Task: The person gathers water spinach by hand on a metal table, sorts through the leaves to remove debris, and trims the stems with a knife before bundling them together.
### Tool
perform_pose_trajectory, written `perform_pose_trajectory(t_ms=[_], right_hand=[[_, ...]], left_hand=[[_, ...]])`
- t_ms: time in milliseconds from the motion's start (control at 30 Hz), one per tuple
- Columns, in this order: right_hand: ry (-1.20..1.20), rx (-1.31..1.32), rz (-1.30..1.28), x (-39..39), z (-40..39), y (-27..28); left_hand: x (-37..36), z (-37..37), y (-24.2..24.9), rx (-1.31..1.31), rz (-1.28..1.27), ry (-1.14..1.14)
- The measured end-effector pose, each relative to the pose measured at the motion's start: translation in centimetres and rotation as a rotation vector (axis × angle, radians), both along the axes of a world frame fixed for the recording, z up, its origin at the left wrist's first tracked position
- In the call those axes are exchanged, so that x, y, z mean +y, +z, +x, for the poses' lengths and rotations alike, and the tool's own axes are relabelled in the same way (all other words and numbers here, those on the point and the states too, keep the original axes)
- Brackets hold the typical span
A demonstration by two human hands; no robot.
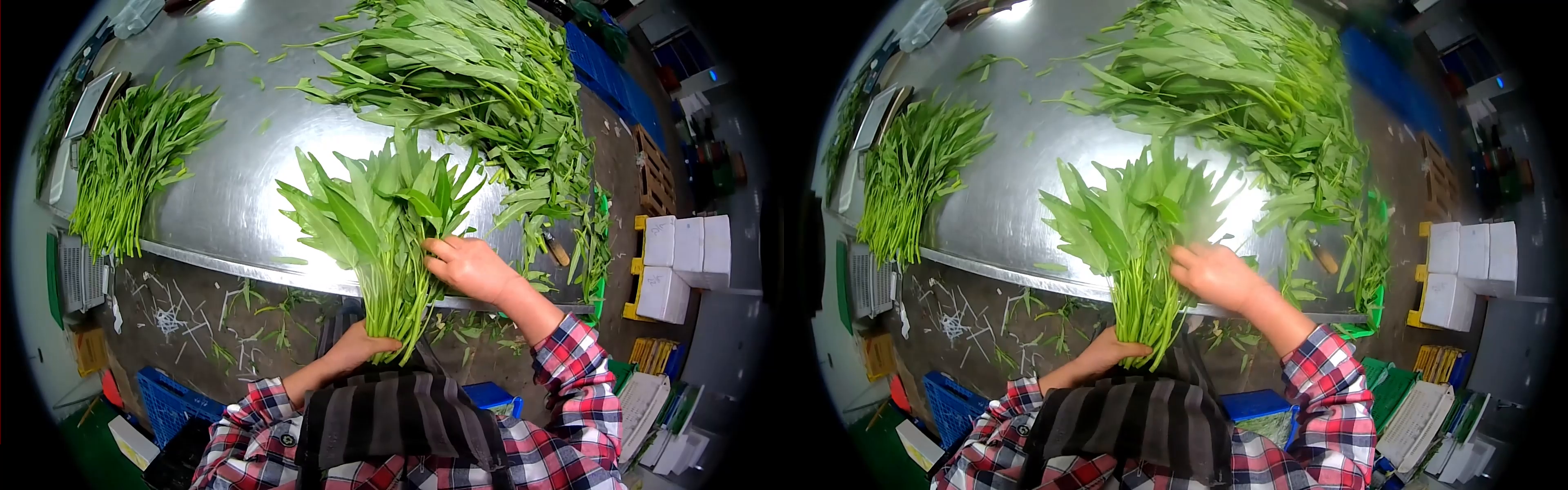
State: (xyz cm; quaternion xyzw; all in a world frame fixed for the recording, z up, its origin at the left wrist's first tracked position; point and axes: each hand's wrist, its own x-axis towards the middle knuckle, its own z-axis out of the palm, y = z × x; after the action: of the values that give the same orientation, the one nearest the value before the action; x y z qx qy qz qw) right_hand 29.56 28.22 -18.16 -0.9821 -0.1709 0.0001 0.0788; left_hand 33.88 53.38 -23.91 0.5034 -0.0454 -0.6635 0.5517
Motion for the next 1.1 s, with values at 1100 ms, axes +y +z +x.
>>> perform_pose_trajectory(t_ms=[1100], right_hand=[[-1.297, 0.174, 2.201, 10.7, -10.9, -4.8]], left_hand=[[3.2, -1.0, -2.5, 0.176, -0.05, 0.341]])
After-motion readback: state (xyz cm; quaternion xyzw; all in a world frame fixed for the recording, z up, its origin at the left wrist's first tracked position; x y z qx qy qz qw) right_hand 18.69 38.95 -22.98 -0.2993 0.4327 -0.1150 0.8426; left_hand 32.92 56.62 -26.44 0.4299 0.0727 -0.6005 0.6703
